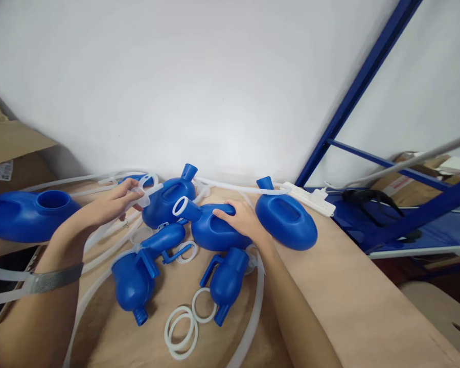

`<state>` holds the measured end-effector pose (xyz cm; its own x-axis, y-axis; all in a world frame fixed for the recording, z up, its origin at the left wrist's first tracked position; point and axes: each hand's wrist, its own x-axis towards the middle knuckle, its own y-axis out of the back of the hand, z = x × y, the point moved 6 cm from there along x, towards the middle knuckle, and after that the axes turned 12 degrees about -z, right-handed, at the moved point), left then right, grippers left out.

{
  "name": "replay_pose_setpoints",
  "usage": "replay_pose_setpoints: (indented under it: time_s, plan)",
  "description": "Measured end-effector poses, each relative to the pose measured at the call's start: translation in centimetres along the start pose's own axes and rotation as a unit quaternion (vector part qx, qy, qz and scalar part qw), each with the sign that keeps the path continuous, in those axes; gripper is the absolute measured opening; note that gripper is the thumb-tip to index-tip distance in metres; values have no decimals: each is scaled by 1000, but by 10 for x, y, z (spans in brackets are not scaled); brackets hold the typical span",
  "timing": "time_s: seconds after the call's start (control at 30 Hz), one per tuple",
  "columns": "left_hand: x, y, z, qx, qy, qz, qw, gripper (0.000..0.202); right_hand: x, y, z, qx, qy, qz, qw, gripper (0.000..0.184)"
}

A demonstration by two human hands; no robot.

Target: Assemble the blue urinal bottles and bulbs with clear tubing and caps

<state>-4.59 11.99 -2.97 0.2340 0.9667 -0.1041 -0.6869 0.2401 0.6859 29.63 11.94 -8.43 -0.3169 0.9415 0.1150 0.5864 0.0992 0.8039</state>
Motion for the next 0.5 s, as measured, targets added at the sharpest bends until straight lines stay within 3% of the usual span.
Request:
replay_pose_setpoints:
  time_s: [0.1,0.23,0.33,0.5]
  plan:
    - [12,-9,1,-5,-7,67,998,43,-1,0,1,5,-5,7,1000,47]
    - [27,-44,19,27,-47,121,991,27,-2,-1,-5,11,6,2,1000,43]
    - [30,-65,32,28,-72,159,984,31,-3,-3,-13,26,27,-12,999,37]
    - [32,-82,42,-3,-91,191,977,34,-3,-5,-20,39,54,-15,998,34]
